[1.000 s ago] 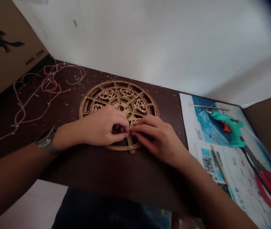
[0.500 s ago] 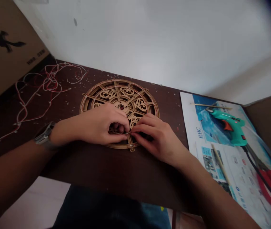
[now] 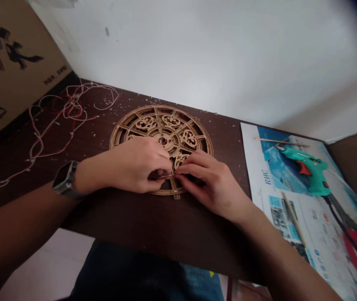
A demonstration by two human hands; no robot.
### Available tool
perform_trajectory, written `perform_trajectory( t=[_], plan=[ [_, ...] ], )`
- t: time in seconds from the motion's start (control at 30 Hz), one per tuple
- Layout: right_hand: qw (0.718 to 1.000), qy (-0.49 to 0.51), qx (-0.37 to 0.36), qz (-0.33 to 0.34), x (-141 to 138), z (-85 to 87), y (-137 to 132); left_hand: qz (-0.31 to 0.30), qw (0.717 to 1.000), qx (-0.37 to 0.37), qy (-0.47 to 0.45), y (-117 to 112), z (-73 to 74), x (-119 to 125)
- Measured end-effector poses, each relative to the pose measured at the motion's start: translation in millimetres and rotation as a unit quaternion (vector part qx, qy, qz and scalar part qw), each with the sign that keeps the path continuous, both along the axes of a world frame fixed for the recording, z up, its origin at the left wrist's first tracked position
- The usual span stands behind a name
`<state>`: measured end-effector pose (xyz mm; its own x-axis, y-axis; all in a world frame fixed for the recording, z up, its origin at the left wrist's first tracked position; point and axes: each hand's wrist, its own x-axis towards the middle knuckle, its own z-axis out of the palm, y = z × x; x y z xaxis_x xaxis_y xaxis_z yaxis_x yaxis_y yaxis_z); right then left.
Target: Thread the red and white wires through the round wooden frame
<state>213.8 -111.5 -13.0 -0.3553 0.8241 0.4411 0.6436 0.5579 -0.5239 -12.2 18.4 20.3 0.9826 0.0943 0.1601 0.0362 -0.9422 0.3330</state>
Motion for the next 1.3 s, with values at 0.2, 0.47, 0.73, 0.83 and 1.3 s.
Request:
perform_trajectory(
  t=[0.2,0.47,0.73,0.83,1.3],
  plan=[
    [1.000,0.008,0.001,0.006,-2.6,1.5,-0.7,-0.016,0.999,-0.022,-0.033,-0.2,0.4,-3.5],
    [1.000,-0.001,-0.011,0.027,-3.7,-0.2,-2.3,-0.022,0.997,-0.067,-0.015,-0.4,7.8,-4.1],
    [1.000,0.006,-0.004,0.008,-7.2,-3.7,-2.0,-0.022,0.997,-0.068,-0.022,4.5,8.5,-5.9],
    [1.000,0.011,0.000,0.005,-8.8,-4.4,-0.9,-0.043,0.997,-0.057,-0.030,5.0,5.0,-5.4],
    [1.000,0.014,-0.001,0.002,-10.1,-5.7,0.0,-0.046,0.995,-0.077,-0.037,8.3,2.5,-4.3]
  ],
)
